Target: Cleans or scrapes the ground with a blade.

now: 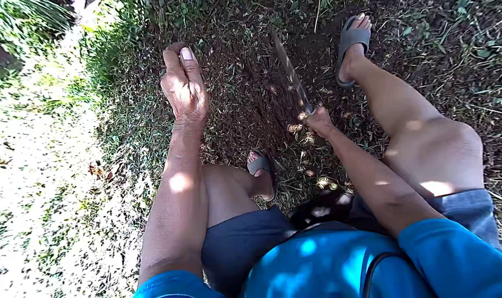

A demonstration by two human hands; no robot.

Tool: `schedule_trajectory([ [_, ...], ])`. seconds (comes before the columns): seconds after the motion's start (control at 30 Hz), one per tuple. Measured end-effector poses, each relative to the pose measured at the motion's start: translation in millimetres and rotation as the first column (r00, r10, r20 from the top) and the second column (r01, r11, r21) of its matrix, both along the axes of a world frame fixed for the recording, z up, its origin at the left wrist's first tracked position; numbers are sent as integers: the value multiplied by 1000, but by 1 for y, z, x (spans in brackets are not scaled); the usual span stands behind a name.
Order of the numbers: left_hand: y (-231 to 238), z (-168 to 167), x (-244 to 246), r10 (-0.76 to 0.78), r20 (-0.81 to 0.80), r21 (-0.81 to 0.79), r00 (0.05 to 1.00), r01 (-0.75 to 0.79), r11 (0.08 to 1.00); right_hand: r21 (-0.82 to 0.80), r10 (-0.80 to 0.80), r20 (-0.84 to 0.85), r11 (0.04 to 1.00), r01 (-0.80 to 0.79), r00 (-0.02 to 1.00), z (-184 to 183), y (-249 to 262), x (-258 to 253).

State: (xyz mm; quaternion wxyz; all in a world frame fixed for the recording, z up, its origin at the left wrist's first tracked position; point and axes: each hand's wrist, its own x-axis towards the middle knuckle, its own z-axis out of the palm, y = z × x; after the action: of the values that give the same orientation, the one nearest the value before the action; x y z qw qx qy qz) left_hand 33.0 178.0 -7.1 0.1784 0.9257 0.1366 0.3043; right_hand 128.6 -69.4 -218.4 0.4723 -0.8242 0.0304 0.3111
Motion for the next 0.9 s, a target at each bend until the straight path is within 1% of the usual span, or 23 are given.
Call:
schedule_trajectory([
  [0.03,3,2,-5,14,29,-10,999,-14,1000,86,-73,47,994,69,996,9,3,4],
  [0.1,11,8,-17,58,85,-30,995,-56,998,259,-230,117,946,194,966,29,14,13],
  [0.17,17,13,-25,114,157,-26,981,-111,993,463,-370,77,836,295,926,42,27,19],
  [0.2,18,14,-28,126,186,-24,975,-123,992,529,-412,29,780,335,911,42,34,20],
  [0.23,19,14,-28,110,218,-19,970,-109,994,544,-428,-22,753,370,904,38,39,18],
  [0.27,18,14,-28,76,247,-12,966,-76,997,500,-410,-72,774,388,909,29,43,13],
  [0.3,15,14,-26,34,265,-9,964,-32,999,401,-350,-111,841,364,930,16,44,4],
  [0.33,10,14,-24,4,270,-11,963,-1,1000,261,-233,-165,927,271,958,1,41,-4],
  [0.37,4,14,-21,-7,259,-23,966,14,1000,102,-101,-232,987,128,967,-13,36,-14],
  [0.4,-1,14,-19,-12,233,-47,972,24,999,-23,27,-298,999,-35,954,-24,31,-24],
  [0.43,-3,14,-17,-17,210,-62,978,31,998,-112,97,-337,983,-142,936,-32,27,-37],
  [0.47,-3,13,-15,-31,191,-67,981,44,997,-169,123,-354,967,-192,927,-37,24,-48],
  [0.57,1,12,-16,-48,164,-68,985,59,996,-245,144,-330,941,-232,933,-32,12,-53],
  [0.63,3,12,-19,-43,169,-72,985,56,996,-222,144,-261,953,-205,955,-19,7,-42],
  [0.7,5,15,-19,-53,203,-73,978,69,995,-139,83,-132,985,-101,988,-1,6,-27],
  [0.77,8,14,-23,-93,261,-47,961,109,993,70,-35,1,997,35,999,22,10,-14],
  [0.8,10,14,-25,-127,288,-30,949,142,989,196,-114,61,975,100,992,35,15,-7],
  [0.83,12,15,-27,-150,304,-22,941,165,986,334,-199,102,930,155,975,47,21,1],
  [0.9,15,19,-32,-157,327,-34,932,178,984,543,-343,110,807,233,933,71,36,18],
])
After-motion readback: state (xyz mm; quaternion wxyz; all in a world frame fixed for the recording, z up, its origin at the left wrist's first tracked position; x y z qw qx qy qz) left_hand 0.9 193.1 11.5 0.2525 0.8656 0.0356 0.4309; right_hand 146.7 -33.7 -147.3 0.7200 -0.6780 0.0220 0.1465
